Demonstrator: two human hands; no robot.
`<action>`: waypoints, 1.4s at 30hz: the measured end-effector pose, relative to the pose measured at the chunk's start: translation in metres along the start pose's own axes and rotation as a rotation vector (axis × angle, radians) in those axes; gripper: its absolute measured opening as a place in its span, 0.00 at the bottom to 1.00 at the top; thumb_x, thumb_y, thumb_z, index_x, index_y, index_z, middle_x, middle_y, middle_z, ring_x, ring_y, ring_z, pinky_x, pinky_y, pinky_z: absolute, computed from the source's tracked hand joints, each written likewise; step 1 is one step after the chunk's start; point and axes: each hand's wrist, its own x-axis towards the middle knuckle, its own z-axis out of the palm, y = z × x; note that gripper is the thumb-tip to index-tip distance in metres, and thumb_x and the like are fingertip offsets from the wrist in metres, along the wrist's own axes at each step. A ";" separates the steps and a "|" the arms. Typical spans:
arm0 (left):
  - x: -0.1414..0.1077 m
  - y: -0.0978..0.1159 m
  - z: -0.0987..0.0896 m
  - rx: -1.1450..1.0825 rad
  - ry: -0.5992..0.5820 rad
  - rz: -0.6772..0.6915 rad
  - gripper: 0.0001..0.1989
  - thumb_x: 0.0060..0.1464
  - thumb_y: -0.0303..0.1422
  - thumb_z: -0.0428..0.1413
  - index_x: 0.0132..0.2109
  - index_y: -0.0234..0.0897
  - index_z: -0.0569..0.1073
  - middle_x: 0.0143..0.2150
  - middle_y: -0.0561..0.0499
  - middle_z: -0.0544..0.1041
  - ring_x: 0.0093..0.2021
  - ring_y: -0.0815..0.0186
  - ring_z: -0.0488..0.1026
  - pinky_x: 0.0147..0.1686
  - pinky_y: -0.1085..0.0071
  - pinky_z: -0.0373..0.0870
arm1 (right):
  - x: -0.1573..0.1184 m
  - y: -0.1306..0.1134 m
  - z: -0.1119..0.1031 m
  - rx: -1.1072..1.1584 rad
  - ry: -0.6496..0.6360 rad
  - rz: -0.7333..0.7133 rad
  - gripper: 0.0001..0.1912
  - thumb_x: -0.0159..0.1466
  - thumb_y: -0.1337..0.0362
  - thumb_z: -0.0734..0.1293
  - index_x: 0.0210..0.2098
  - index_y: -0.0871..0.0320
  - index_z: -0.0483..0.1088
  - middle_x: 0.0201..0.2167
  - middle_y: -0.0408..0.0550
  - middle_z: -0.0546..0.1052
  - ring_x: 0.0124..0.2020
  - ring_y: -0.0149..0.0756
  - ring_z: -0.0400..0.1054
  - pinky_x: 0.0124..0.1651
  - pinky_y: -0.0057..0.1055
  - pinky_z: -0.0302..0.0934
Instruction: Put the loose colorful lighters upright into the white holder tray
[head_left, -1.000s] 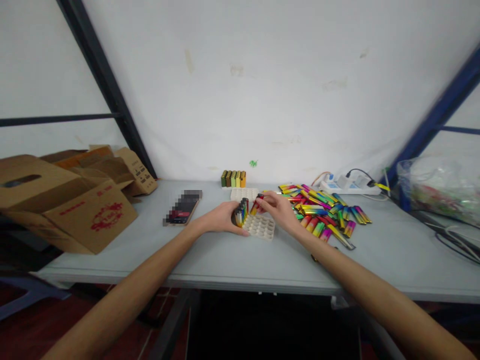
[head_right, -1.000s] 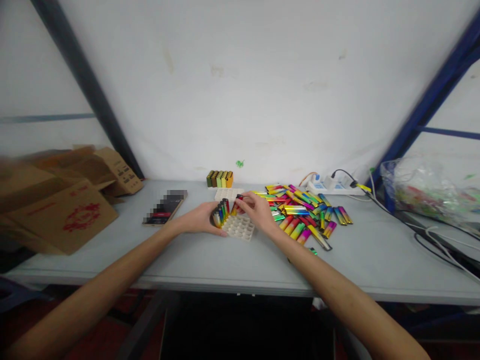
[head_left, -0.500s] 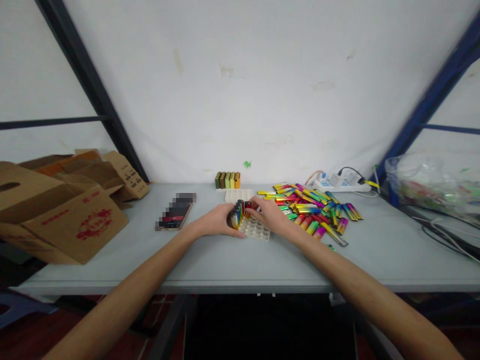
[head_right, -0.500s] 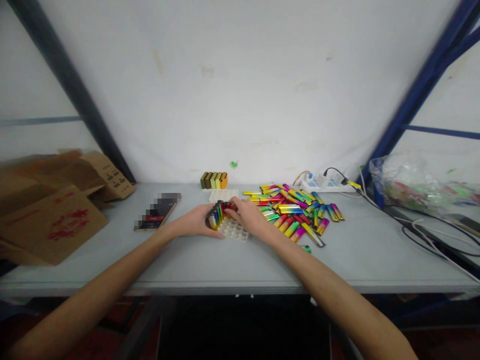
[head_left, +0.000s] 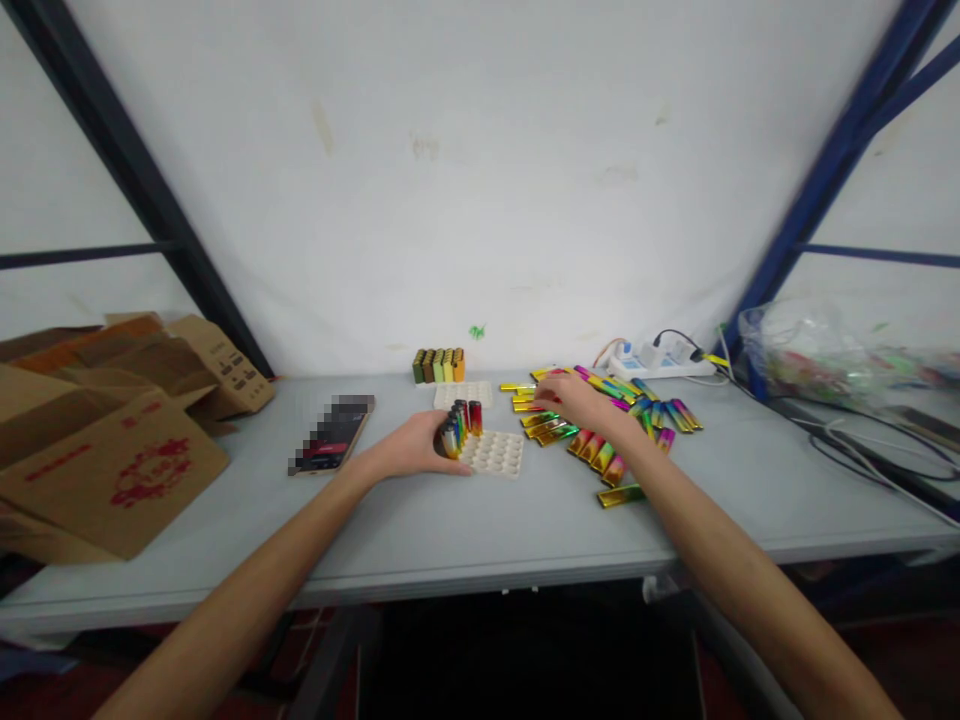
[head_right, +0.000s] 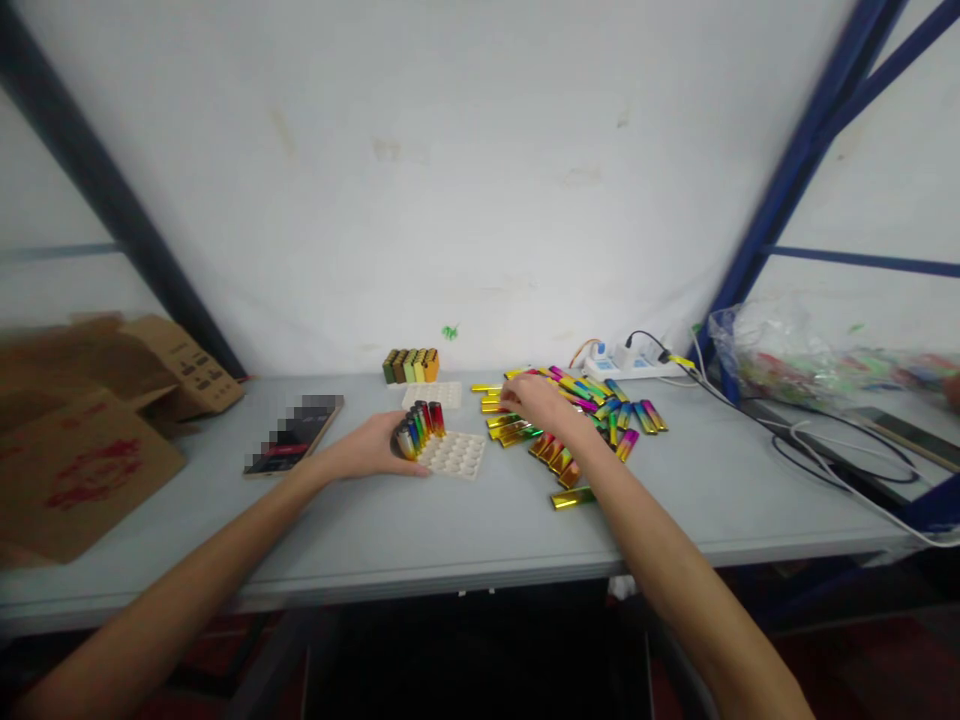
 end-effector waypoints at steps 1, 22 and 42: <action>0.000 0.000 0.000 0.008 -0.002 -0.009 0.42 0.37 0.60 0.68 0.52 0.35 0.75 0.52 0.40 0.80 0.49 0.47 0.76 0.51 0.56 0.72 | -0.001 0.008 -0.001 0.026 -0.037 -0.007 0.09 0.69 0.63 0.68 0.39 0.60 0.81 0.38 0.54 0.82 0.37 0.38 0.74 0.43 0.30 0.61; 0.001 -0.005 0.004 -0.041 0.026 0.013 0.42 0.37 0.58 0.70 0.53 0.35 0.76 0.51 0.43 0.81 0.47 0.48 0.78 0.48 0.58 0.74 | -0.001 -0.012 0.007 0.774 0.120 0.079 0.18 0.60 0.49 0.74 0.38 0.58 0.73 0.33 0.45 0.77 0.34 0.37 0.72 0.38 0.32 0.64; -0.001 0.001 0.002 -0.109 0.009 0.023 0.41 0.37 0.56 0.70 0.54 0.36 0.75 0.54 0.43 0.80 0.52 0.47 0.77 0.54 0.57 0.72 | 0.004 -0.065 0.036 1.468 0.129 0.072 0.23 0.61 0.47 0.74 0.44 0.51 0.63 0.34 0.39 0.72 0.36 0.32 0.70 0.41 0.36 0.72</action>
